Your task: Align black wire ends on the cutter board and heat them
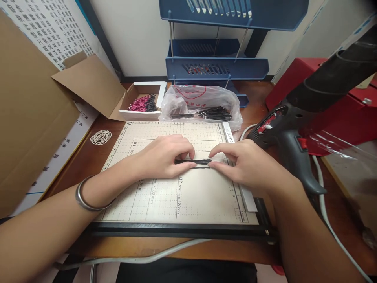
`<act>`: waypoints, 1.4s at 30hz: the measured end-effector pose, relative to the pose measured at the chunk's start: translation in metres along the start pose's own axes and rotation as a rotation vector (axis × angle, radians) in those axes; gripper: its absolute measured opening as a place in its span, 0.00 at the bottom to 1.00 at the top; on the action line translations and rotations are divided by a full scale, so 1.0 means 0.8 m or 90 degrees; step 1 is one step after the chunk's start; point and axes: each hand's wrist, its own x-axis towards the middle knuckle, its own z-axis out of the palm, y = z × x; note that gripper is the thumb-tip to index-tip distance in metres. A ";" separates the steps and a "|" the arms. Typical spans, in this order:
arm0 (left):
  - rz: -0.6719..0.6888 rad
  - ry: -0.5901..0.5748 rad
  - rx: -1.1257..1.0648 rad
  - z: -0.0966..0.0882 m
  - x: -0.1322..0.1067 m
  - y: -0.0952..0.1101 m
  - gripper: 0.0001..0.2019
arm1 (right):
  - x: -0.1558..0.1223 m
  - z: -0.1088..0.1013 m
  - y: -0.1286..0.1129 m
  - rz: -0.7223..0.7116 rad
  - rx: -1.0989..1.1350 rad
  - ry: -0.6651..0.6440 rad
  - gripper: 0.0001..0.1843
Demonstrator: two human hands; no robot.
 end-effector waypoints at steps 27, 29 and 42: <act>-0.017 0.043 0.002 0.006 0.002 -0.001 0.07 | 0.002 0.002 0.003 0.014 0.011 -0.015 0.09; -0.019 0.050 0.004 0.007 0.002 -0.001 0.08 | 0.002 0.002 0.004 0.025 0.012 0.008 0.09; -0.053 -0.189 0.243 -0.034 0.017 0.040 0.07 | 0.004 0.003 0.007 0.034 0.029 0.050 0.09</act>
